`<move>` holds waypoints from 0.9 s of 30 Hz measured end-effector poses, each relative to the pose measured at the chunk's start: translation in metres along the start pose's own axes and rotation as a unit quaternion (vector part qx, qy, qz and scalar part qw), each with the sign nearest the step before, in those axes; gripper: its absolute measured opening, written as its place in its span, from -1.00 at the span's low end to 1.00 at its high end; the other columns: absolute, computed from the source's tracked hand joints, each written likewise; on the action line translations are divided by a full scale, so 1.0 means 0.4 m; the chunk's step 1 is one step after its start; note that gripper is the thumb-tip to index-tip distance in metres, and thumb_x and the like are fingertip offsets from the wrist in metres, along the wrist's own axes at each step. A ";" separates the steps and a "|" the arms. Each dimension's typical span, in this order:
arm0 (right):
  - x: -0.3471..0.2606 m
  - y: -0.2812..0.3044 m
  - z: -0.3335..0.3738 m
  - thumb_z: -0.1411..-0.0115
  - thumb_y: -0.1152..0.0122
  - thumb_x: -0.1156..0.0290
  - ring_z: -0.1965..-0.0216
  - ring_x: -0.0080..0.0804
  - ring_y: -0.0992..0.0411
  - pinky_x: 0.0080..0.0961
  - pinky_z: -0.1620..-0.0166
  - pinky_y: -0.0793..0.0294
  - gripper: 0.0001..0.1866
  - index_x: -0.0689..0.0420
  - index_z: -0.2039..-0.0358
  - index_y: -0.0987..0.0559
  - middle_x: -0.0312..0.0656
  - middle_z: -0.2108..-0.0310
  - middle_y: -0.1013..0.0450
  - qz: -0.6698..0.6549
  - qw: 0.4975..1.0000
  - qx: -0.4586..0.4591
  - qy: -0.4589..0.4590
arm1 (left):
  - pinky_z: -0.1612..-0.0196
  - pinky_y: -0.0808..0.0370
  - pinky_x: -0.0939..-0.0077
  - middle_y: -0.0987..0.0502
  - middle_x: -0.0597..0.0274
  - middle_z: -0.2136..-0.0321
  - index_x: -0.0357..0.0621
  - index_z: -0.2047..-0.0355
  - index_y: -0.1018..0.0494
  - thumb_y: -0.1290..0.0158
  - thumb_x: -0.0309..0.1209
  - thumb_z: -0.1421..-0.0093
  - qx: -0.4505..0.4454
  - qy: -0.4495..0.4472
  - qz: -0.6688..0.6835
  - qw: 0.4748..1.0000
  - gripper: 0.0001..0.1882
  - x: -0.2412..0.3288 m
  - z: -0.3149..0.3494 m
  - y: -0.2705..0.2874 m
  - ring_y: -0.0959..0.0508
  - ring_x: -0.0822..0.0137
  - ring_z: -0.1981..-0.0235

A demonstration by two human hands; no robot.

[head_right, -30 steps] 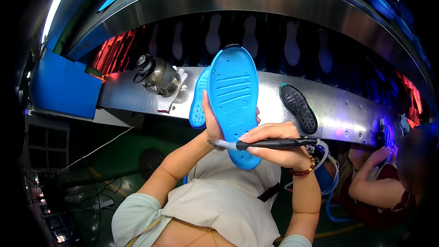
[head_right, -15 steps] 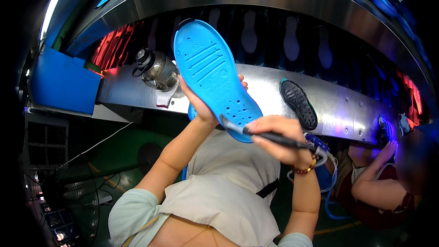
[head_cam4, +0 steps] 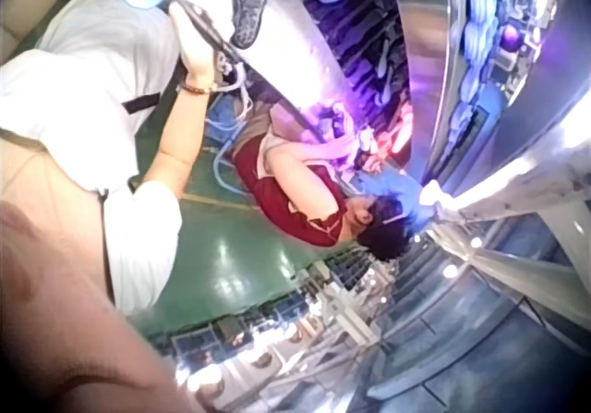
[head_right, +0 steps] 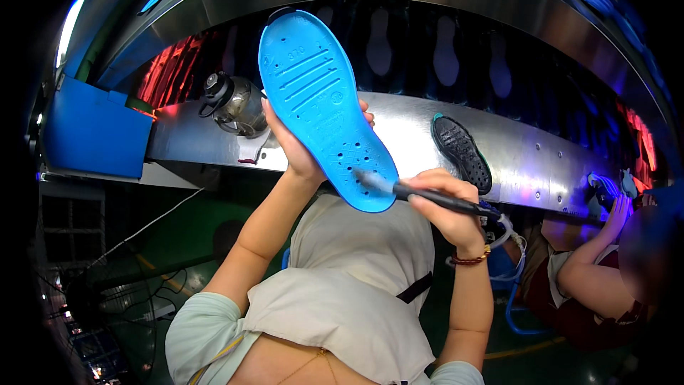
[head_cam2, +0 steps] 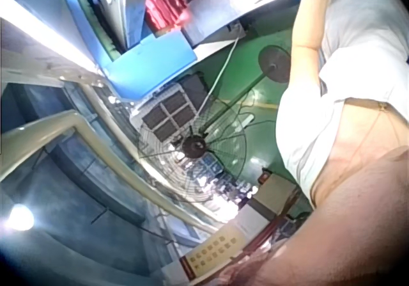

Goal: The person picks up blue shoe soles from a conveyor belt and applies a liquid to the bottom surface using a brush before returning them to the belt.

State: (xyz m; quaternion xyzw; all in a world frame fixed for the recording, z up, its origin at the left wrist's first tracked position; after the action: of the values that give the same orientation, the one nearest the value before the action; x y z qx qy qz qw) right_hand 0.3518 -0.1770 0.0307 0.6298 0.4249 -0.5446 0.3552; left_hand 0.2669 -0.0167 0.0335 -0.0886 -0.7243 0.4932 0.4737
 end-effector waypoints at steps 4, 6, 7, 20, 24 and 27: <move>-0.059 -0.075 0.011 0.18 -0.23 0.64 0.25 -0.35 -0.40 -0.51 0.14 -0.38 -0.75 0.25 0.37 -0.56 -0.09 0.34 -0.50 0.087 0.983 -0.122 0.106 | 0.34 -0.48 0.27 -0.46 -0.05 0.41 -0.30 0.14 -0.28 0.71 0.49 0.14 -0.014 -0.014 -0.008 1.000 0.09 0.018 -0.007 -0.011 -0.51 0.15 0.41; -0.041 -0.053 0.006 0.18 -0.22 0.63 0.22 -0.34 -0.39 -0.49 0.12 -0.37 -0.74 0.26 0.37 -0.56 -0.08 0.33 -0.49 -0.085 0.980 -0.160 0.087 | 0.33 -0.49 0.26 -0.46 -0.06 0.42 -0.31 0.14 -0.29 0.70 0.49 0.14 -0.033 -0.007 -0.002 0.999 0.09 0.021 -0.006 -0.014 -0.51 0.15 0.41; -0.012 -0.032 -0.003 0.15 -0.20 0.62 0.21 -0.31 -0.39 -0.48 0.10 -0.36 -0.76 0.30 0.36 -0.55 -0.05 0.31 -0.48 -0.120 0.986 -0.105 0.048 | 0.28 -0.47 0.21 -0.43 -0.10 0.35 -0.27 0.06 -0.22 0.67 0.47 0.11 -0.044 -0.009 -0.004 0.999 0.06 0.021 -0.007 -0.011 -0.49 0.10 0.36; -0.064 -0.122 0.023 0.11 -0.23 0.62 0.31 -0.37 -0.48 -0.55 0.22 -0.46 -0.78 0.32 0.36 -0.53 -0.05 0.31 -0.49 0.005 0.973 -0.231 0.027 | 0.08 -0.41 0.39 -0.38 -0.02 0.11 -0.29 -0.08 -0.10 0.21 -0.21 -0.17 -0.120 0.238 0.053 0.962 -0.47 -0.127 0.108 0.028 -0.46 0.25 0.15; -0.013 -0.084 0.014 0.11 -0.22 0.62 0.27 -0.32 -0.47 -0.53 0.19 -0.45 -0.78 0.28 0.36 -0.54 -0.03 0.28 -0.48 0.057 0.986 -0.116 -0.101 | 0.14 -0.44 0.49 -0.42 0.00 0.18 -0.33 -0.04 -0.16 0.13 -0.21 -0.16 -0.105 0.322 -0.013 0.941 -0.47 -0.154 0.119 0.032 -0.49 0.29 0.22; -0.059 -0.147 0.028 0.11 -0.23 0.62 0.29 -0.27 -0.49 -0.51 0.20 -0.47 -0.80 0.28 0.38 -0.54 -0.06 0.32 -0.49 0.095 0.968 -0.225 0.062 | 0.03 -0.36 0.38 -0.35 -0.07 0.08 -0.33 -0.08 -0.11 0.15 -0.21 -0.13 -0.122 0.393 -0.074 0.909 -0.42 -0.164 0.137 0.043 -0.44 0.22 0.12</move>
State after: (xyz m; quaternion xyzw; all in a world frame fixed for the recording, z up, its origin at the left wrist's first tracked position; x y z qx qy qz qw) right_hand 0.2924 -0.1680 0.0530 0.6037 0.4957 -0.3589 0.5109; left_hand 0.2539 -0.0816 -0.0231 -0.2786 -0.5385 0.2904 0.7403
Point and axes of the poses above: each hand's wrist, its own z-axis away from the middle knuckle, its own y-axis out of the back of the hand, x = y × z, the point moved 9 cm from there along -z, towards the middle knuckle
